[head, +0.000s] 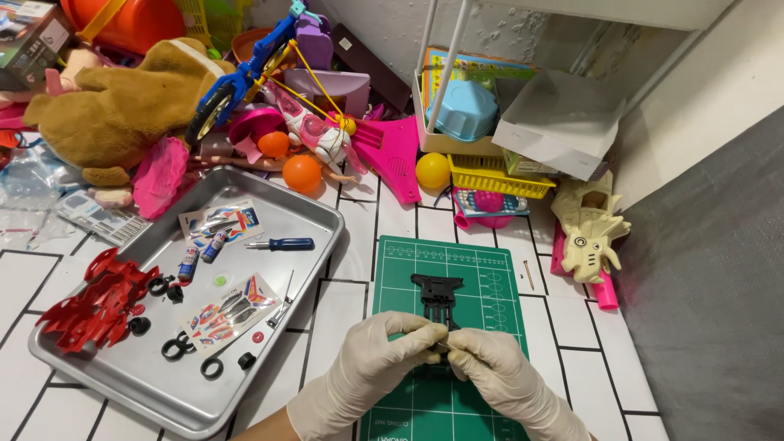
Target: The person assembles a toy car chassis on a green cutting mat. They attach wheels to the axles, insert a small motor into the frame, and secure components using their gloved hands. The workspace is cluttered with various toys and parts.
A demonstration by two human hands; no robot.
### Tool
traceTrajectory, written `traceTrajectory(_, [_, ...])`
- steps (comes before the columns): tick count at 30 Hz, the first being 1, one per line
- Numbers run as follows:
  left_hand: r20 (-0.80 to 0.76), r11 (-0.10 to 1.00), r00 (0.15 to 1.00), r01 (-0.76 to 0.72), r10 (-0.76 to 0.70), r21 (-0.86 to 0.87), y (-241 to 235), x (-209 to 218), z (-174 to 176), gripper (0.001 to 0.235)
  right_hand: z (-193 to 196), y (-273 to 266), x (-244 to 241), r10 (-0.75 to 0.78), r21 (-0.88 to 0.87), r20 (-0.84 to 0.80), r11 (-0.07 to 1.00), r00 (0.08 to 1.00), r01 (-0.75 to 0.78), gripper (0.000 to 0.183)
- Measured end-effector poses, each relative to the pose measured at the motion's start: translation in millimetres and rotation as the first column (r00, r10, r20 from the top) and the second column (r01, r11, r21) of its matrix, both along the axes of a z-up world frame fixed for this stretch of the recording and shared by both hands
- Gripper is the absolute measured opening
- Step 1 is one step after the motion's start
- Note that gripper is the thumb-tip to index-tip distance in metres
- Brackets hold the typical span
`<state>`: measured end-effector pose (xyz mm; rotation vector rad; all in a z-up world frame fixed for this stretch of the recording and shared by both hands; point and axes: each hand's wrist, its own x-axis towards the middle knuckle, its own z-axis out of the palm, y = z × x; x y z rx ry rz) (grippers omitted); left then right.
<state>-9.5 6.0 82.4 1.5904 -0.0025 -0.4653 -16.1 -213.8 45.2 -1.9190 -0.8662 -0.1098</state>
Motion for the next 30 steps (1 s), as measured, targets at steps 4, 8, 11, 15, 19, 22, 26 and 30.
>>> traceTrajectory(4, [0.809, 0.953, 0.531, -0.009, -0.251, 0.301, 5, 6, -34, 0.023, 18, 4, -1, 0.046, -0.006, -0.004, 0.999, 0.999, -0.046, 0.029])
traceTrajectory(8, [0.914, 0.926, 0.295, -0.17, -0.278, 0.336, 3, 0, -39, 0.047, 12, 2, -1, 0.018, 0.082, -0.244, 0.997, 0.97, 0.002, 0.018])
traceTrajectory(11, [0.959, 0.91, 0.069, -0.303, -0.275, 0.283, 3, -3, -47, 0.055, 10, 1, -2, 0.034, 0.131, -0.374, 0.991, 0.927, 0.017, 0.02])
traceTrajectory(15, [0.942, 0.886, 0.095, -0.319, -0.323, 0.336, 5, -2, -18, 0.048, -7, -14, 2, -0.061, 0.023, -0.381, 0.997, 0.923, 0.075, 0.015])
traceTrajectory(19, [0.943, 0.883, 0.089, -0.332, -0.32, 0.331, 31, 12, 7, 0.064, -18, -27, 4, -0.127, 0.084, -0.613, 0.971, 0.78, 0.225, 0.016])
traceTrajectory(22, [0.891, 0.796, 0.285, -0.408, -0.354, 0.447, 71, 20, 32, 0.056, -27, -33, 8, -0.142, 0.13, -0.615, 0.952, 0.775, 0.278, 0.017])
traceTrajectory(26, [0.622, 0.464, 0.749, -0.477, -0.23, 0.746, 146, 30, 31, 0.027, -23, -33, 7, -0.115, 0.179, -0.553, 0.951, 0.825, 0.253, 0.017])
traceTrajectory(30, [0.323, 0.189, 0.937, -0.344, 0.135, 0.92, 217, 33, 24, 0.024, -25, -34, 9, -0.126, 0.18, -0.532, 0.95, 0.838, 0.257, 0.017])
